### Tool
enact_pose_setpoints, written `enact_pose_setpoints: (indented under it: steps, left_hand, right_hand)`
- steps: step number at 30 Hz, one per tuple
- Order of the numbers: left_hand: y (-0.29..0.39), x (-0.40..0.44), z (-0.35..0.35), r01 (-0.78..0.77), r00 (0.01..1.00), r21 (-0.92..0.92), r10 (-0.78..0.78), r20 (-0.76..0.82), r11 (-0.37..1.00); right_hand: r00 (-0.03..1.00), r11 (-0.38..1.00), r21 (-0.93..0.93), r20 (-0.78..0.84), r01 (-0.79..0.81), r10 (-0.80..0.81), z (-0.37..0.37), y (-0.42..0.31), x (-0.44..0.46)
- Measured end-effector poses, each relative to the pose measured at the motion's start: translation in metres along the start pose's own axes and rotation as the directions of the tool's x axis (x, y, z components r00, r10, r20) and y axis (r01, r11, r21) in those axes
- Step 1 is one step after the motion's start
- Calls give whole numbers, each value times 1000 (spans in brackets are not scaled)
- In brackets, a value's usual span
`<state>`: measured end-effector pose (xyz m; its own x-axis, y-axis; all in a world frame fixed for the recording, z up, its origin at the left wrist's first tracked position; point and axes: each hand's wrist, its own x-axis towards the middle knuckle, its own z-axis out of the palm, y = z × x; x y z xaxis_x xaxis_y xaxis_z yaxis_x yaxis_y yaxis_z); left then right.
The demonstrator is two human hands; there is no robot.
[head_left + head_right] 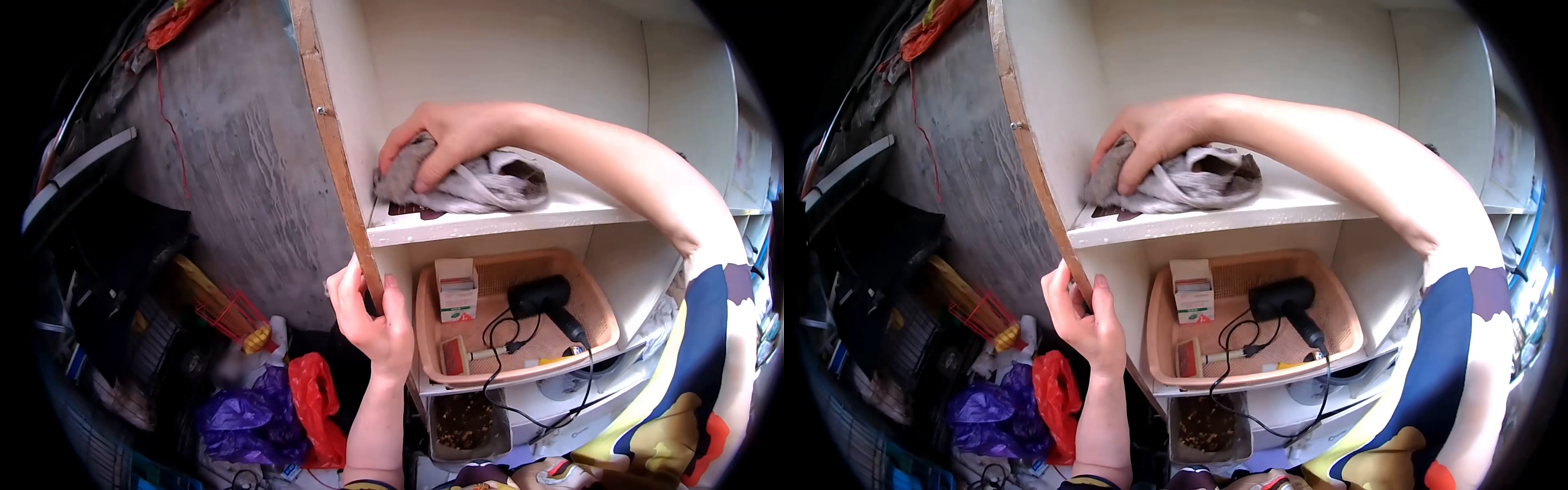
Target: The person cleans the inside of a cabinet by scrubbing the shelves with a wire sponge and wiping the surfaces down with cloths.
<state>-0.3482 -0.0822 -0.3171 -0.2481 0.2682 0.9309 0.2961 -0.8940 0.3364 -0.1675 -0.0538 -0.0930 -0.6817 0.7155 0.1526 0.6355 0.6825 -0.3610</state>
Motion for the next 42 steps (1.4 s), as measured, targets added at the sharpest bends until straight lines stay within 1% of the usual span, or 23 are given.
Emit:
enact_pose_setpoints:
  steps: [3,5,6,8,9,11,12,14,15,17,20,22,23,24,28,30,32,34,35,36,38,40,42]
  left_hand:
    - [-1,0,1,-1,1000,-22,1,2,1000]
    - [-1,-1,2,-6,1000,-24,6,-4,1000]
    - [-1,0,2,-12,1000,-28,12,-7,1000]
    - [-1,1,3,-14,1000,-27,14,-18,1000]
    - [0,0,3,-11,1000,-14,11,-17,1000]
    - [1,1,2,-10,1000,3,11,-16,1000]
    - [1,1,3,-9,1000,5,9,-20,1000]
    - [-1,0,4,-20,1000,-30,19,-24,999]
    - [-1,0,4,-18,1000,-28,17,-24,999]
    - [0,1,4,-7,999,-22,6,-37,1000]
    - [2,1,4,4,999,-8,-5,-34,1000]
    - [2,1,3,1,999,-6,-2,-34,1000]
    - [1,1,4,-3,999,-3,3,-36,1000]
    - [0,2,4,-5,999,0,5,-38,1000]
    - [-2,2,6,-9,999,-66,6,-49,998]
    - [-2,1,3,0,999,-71,-3,-52,997]
    - [6,1,1,25,999,22,-25,-23,999]
    - [4,1,0,0,999,12,1,-35,1000]
    - [5,0,-3,71,997,14,-71,-15,997]
    - [0,-3,-4,92,996,-76,-94,-13,993]
    - [3,-3,0,81,995,-89,-85,-47,993]
    - [6,-3,0,83,996,-99,-85,-23,992]
    - [7,-3,0,116,992,-78,-119,-32,990]
  right_hand:
    - [998,978,-209,-59,-21,9,-11,43,38]
    - [989,877,-457,-85,-149,124,-19,76,76]
    - [989,878,-456,-83,-145,120,-21,92,88]
    - [991,807,-580,-121,-112,51,-19,102,101]
    - [992,812,-572,-115,-115,59,-15,103,101]
    - [974,837,-499,-95,-227,207,-12,70,86]
    - [974,836,-501,-91,-223,205,-10,56,78]
    - [988,895,-424,-128,-138,92,-1,27,59]
    - [988,896,-423,-126,-137,92,3,2,44]
    - [975,916,-336,-82,-220,204,10,-46,13]
    - [999,949,-315,-20,34,-42,20,-45,3]
    - [998,958,-285,-39,36,-49,27,-64,-17]
    - [980,951,-248,-27,187,-199,28,-63,-23]
    - [978,961,-188,-7,205,-210,27,-66,-29]
    - [995,986,-134,7,101,-101,17,-48,-27]
    - [992,984,-133,-25,120,-125,20,-49,-24]
    - [965,957,-157,-65,243,-255,27,-50,-20]
    - [956,955,-136,-100,263,-278,31,-63,-28]
    - [948,948,-148,-112,281,-298,35,-65,-29]
    - [959,965,-175,-169,197,-227,33,-70,-27]
    - [995,992,-115,-96,-52,41,21,-75,-16]
    - [984,981,-75,-50,-176,173,16,-49,-34]
    - [982,978,-208,-182,8,-47,16,3,-59]
